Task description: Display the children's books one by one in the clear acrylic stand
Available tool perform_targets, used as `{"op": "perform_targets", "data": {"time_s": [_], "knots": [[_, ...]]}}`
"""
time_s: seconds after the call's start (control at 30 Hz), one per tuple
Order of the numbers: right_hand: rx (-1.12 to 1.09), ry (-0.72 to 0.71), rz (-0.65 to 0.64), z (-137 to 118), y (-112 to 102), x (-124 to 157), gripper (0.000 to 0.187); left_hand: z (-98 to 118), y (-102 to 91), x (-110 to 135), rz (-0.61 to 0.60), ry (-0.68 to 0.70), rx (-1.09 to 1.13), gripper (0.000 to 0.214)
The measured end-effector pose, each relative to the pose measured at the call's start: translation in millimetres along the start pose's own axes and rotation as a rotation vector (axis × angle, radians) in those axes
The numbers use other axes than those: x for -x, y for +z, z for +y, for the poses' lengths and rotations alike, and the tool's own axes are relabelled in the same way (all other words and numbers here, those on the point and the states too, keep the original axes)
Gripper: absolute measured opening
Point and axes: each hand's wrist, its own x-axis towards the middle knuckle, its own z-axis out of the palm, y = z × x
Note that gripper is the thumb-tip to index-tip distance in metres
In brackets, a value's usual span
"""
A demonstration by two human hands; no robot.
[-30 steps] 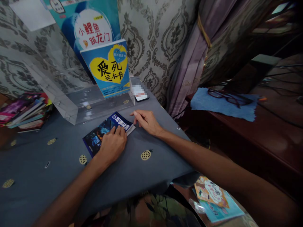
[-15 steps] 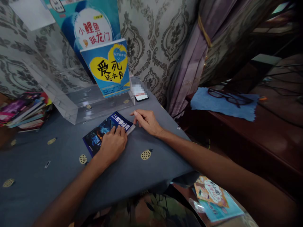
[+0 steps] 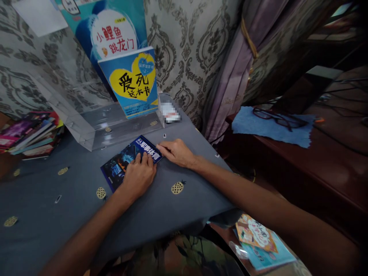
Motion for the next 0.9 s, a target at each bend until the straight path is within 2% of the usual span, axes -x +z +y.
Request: {"op": "perform_targets", "data": {"time_s": [0.17,0.37,0.5,0.67,0.77,0.9], "knots": [[0.238,-0.050,-0.009,-2.4,5.1,0.5,0.040,0.6,0.0,0.1,-0.004,0.000,-0.017,0.042],[0.360,-0.073,0.008,-4.9,9.1,2.9,0.040,-7.8,-6.3,1.2,0.020,0.010,0.052,0.039],[0.365,-0.069,0.008,-5.5,8.3,3.5,0.040,-32.3,-6.5,4.9,0.040,-0.034,0.126,0.033],[0.297,-0.063,-0.001,-6.4,6.5,3.4,0.038,-65.7,2.9,19.4,0.026,-0.162,0.091,0.038],[0.270,-0.057,-0.001,-6.8,6.1,2.1,0.036,-70.5,3.3,28.0,0.006,-0.175,0.072,0.038],[0.191,-0.016,0.014,-4.1,6.4,-1.4,0.029,-62.5,-4.3,34.5,-0.051,-0.185,0.014,0.042]]}}
